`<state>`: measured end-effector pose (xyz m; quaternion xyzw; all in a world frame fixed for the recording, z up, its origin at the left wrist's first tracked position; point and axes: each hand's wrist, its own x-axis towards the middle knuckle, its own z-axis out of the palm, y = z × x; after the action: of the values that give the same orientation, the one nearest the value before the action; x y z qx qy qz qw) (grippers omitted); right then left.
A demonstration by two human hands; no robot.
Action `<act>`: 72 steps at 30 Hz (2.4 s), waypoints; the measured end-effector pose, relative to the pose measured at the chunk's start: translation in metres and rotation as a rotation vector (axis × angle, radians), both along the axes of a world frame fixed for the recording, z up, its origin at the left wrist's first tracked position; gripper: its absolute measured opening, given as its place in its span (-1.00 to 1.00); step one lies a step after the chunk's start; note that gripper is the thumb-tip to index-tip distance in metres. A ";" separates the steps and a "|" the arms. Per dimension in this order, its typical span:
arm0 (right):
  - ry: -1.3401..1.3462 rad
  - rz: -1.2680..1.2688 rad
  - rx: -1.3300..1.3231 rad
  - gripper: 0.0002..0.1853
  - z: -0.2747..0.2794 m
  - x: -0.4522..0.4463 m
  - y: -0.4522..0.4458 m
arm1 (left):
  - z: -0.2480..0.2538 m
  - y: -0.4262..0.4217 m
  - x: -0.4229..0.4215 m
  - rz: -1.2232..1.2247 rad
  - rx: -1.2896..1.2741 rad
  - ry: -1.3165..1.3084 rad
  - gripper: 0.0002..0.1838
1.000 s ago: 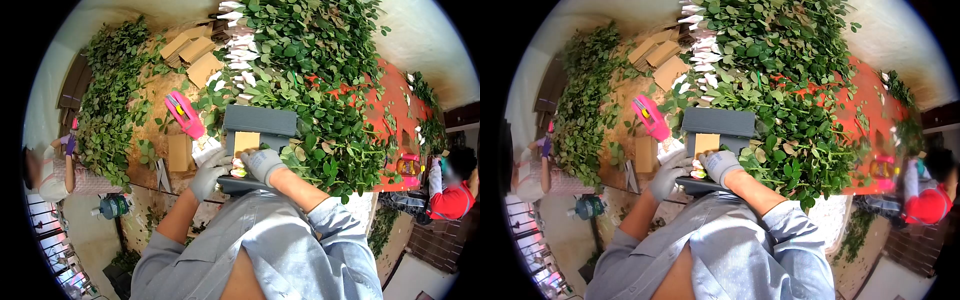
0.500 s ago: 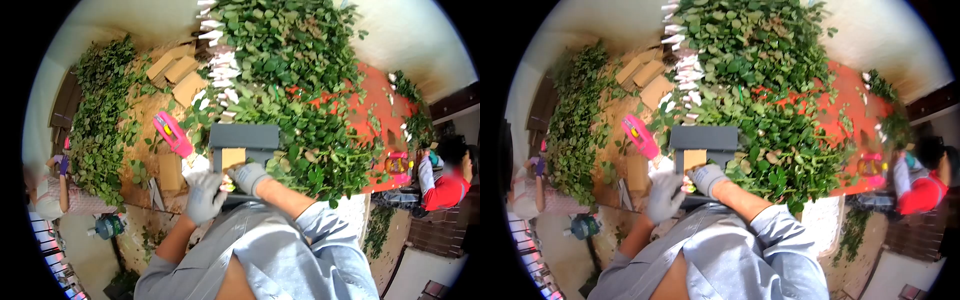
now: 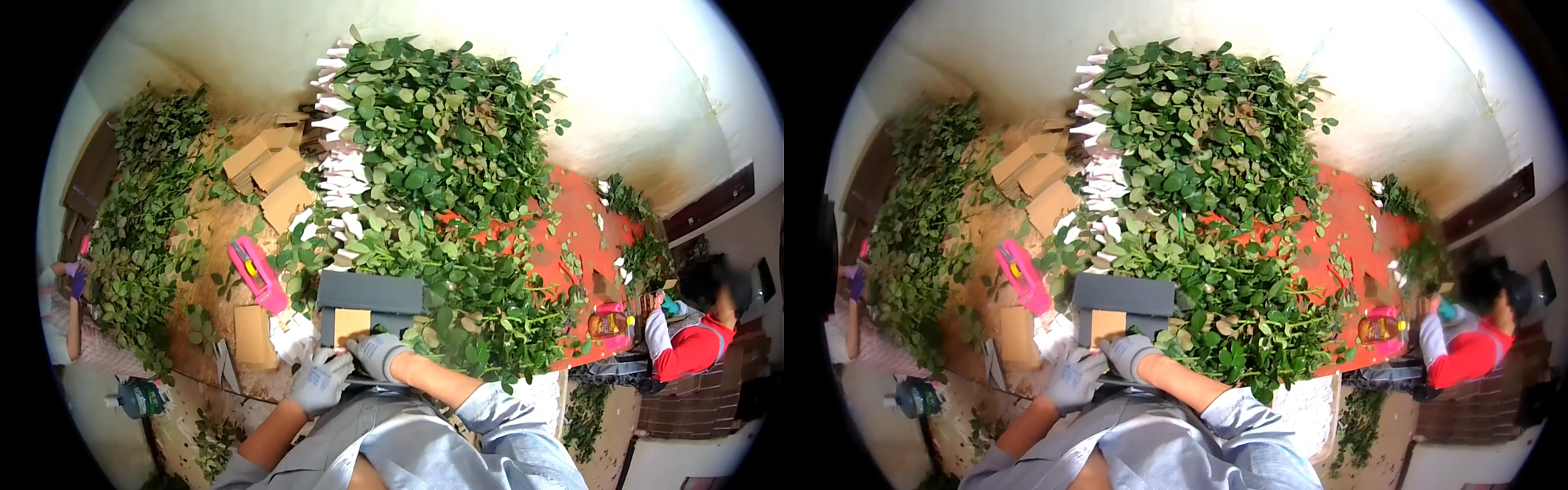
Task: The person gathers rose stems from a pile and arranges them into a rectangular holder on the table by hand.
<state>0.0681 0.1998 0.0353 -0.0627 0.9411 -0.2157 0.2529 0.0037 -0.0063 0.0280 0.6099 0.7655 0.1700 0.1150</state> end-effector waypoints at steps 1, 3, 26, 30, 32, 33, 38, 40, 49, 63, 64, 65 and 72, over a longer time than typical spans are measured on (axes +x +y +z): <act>-0.082 0.057 0.031 -0.60 0.006 -0.007 0.002 | -0.002 0.000 0.000 0.006 0.009 0.009 -0.60; 0.101 0.101 0.032 -0.58 0.024 -0.019 0.016 | 0.003 0.002 -0.002 -0.010 0.020 0.041 -0.61; 0.180 -0.521 0.602 -0.58 -0.064 -0.239 0.239 | -0.035 -0.006 0.004 0.057 -0.041 0.088 -0.60; 0.266 -0.481 0.556 -0.70 -0.062 -0.216 0.236 | -0.032 -0.004 0.003 0.060 -0.027 0.080 -0.59; 0.335 -0.469 0.559 -0.72 -0.048 -0.195 0.235 | -0.030 -0.002 0.000 0.061 -0.010 0.080 -0.60; 0.339 -0.448 0.539 -0.72 -0.032 -0.185 0.232 | -0.032 -0.004 -0.002 0.026 0.025 0.085 -0.60; 0.423 -0.434 0.466 -0.73 0.003 -0.136 0.226 | -0.057 -0.015 -0.005 -0.081 0.043 0.317 -0.54; 0.412 -0.413 0.505 -0.73 0.020 -0.120 0.213 | -0.040 -0.005 -0.007 -0.101 0.197 0.292 -0.63; 0.855 -0.233 0.493 -0.78 0.076 -0.102 0.132 | -0.068 -0.015 -0.021 -0.184 0.083 0.081 -0.54; 0.542 -0.027 0.357 -0.84 0.132 -0.080 0.016 | -0.019 -0.002 0.001 -0.047 0.019 0.072 -0.52; 0.611 -0.125 0.358 -0.81 0.089 -0.088 0.022 | -0.017 -0.001 0.001 -0.038 0.017 0.065 -0.52; 0.562 -0.154 0.476 -0.80 0.084 -0.080 0.030 | -0.017 -0.001 0.002 -0.016 0.004 0.056 -0.54; 0.224 -0.195 0.645 -0.77 0.053 -0.088 0.104 | -0.014 -0.002 0.002 0.005 -0.042 0.030 -0.60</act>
<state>-0.0198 0.3035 0.0881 0.0870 0.9842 0.0778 0.1330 0.0053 -0.0081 0.0140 0.6078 0.7721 0.1449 0.1160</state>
